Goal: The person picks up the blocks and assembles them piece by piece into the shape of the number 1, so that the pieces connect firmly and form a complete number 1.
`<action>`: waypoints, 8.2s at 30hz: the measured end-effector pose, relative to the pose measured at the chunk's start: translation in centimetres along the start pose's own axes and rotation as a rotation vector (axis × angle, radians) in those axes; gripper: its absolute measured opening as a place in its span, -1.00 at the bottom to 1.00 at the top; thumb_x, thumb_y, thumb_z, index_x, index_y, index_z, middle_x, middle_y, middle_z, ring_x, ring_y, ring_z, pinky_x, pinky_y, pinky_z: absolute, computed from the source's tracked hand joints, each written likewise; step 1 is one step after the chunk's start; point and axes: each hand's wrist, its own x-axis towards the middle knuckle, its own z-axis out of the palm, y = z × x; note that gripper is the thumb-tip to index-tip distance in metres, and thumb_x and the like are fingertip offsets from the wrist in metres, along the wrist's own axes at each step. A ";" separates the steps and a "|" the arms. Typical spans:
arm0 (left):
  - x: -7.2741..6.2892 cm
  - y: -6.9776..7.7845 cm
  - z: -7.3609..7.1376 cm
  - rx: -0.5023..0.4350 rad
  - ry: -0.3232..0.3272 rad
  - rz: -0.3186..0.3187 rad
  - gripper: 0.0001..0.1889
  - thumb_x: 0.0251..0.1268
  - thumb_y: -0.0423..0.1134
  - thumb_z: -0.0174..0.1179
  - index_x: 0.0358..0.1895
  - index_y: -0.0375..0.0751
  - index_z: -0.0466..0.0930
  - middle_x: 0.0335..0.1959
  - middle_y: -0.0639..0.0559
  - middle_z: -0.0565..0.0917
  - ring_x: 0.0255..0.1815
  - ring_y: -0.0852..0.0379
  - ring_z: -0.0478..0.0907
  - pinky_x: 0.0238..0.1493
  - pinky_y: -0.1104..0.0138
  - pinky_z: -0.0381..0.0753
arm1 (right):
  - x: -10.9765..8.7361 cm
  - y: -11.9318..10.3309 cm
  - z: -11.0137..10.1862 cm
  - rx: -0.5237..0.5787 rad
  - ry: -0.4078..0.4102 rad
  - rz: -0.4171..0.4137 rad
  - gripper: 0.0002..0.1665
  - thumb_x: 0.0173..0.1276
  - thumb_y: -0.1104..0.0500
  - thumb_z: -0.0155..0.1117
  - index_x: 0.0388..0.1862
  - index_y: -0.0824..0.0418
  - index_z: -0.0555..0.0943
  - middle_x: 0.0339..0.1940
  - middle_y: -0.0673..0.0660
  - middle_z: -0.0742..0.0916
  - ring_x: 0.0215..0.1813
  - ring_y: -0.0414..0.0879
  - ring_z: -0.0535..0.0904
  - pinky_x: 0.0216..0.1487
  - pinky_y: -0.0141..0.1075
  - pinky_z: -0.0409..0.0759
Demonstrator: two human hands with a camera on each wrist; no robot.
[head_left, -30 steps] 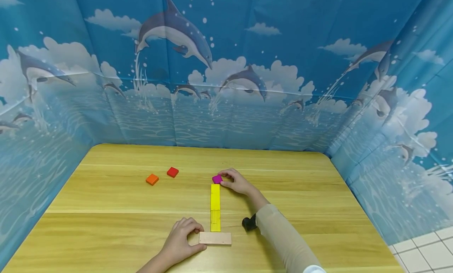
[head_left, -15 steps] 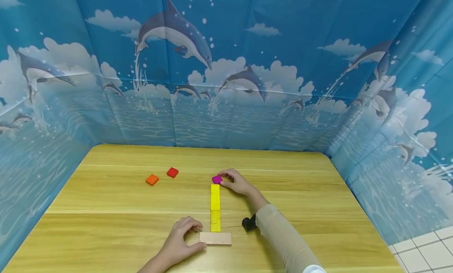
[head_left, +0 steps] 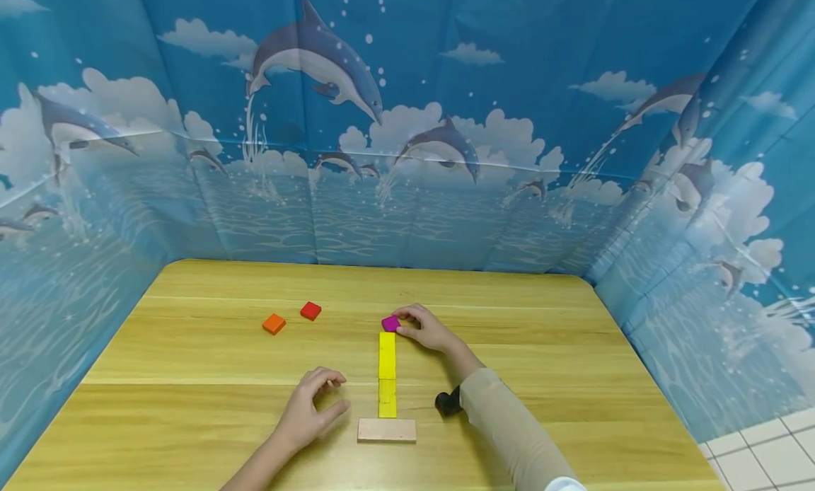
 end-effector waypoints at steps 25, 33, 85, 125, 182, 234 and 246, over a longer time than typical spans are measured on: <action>4.9 -7.0 -7.0 0.338 0.223 -0.222 -0.56 -0.06 -0.27 0.37 -0.05 -0.31 0.51 -0.02 -0.26 0.51 0.05 -0.23 0.29 0.08 -0.12 0.12 | -0.5 0.0 0.0 -0.032 0.017 0.000 -0.67 0.32 0.29 0.11 0.05 0.38 0.48 -0.08 0.29 0.51 -0.08 0.09 0.39 -0.01 -0.15 0.37; 5.7 -8.0 -7.8 0.409 0.179 -0.274 -0.48 -0.04 -0.21 0.37 0.03 -0.31 0.45 0.01 -0.27 0.48 0.02 -0.22 0.28 0.04 -0.09 0.14 | 0.5 1.8 0.0 -0.011 -0.008 0.023 -0.64 0.32 0.19 0.14 0.07 0.27 0.49 -0.05 0.19 0.51 -0.05 0.01 0.39 0.01 -0.18 0.37; 5.2 -10.0 -8.0 0.460 0.240 -0.427 -0.56 0.10 -0.14 0.29 0.00 -0.32 0.48 -0.07 -0.20 0.50 -0.04 -0.15 0.27 0.05 -0.02 0.11 | 0.5 1.4 -0.1 -0.003 -0.004 0.053 -0.64 0.31 0.19 0.16 0.07 0.25 0.50 -0.05 0.17 0.52 -0.05 -0.01 0.38 0.02 -0.19 0.36; 7.8 -7.7 -1.8 0.276 0.314 -0.099 -0.62 -0.17 -0.27 0.45 -0.22 -0.27 0.57 -0.27 -0.14 0.60 -0.21 -0.10 0.40 -0.04 0.04 0.24 | 0.2 0.5 -0.4 -0.015 -0.014 0.029 -0.64 0.32 0.23 0.13 0.08 0.33 0.47 -0.08 0.23 0.51 -0.06 0.04 0.39 0.01 -0.15 0.37; 10.2 -6.3 4.8 0.335 -0.064 -0.137 -0.61 -0.04 -0.10 0.38 -0.10 -0.15 0.60 -0.15 0.02 0.62 -0.13 0.02 0.41 -0.03 0.12 0.26 | 0.3 1.7 -0.1 -0.029 -0.014 0.047 -0.62 0.32 0.17 0.15 0.10 0.23 0.49 -0.09 0.16 0.53 -0.07 -0.03 0.40 0.01 -0.17 0.37; 10.6 -6.5 5.0 0.392 -0.130 -0.135 -0.59 -0.01 0.00 0.32 -0.07 -0.09 0.60 -0.13 0.08 0.61 -0.12 0.05 0.40 -0.02 0.17 0.22 | 0.5 1.9 0.0 -0.030 0.002 0.049 -0.63 0.30 0.18 0.17 0.08 0.23 0.50 -0.08 0.15 0.52 -0.06 -0.03 0.40 0.02 -0.16 0.37; 10.6 -6.5 4.9 0.395 -0.131 -0.133 -0.57 -0.02 0.02 0.32 -0.06 -0.08 0.59 -0.11 0.08 0.60 -0.13 0.05 0.39 -0.06 0.18 0.23 | 0.5 1.6 -0.1 -0.032 0.000 0.056 -0.63 0.30 0.19 0.17 0.08 0.24 0.50 -0.10 0.15 0.53 -0.06 -0.03 0.40 0.02 -0.19 0.37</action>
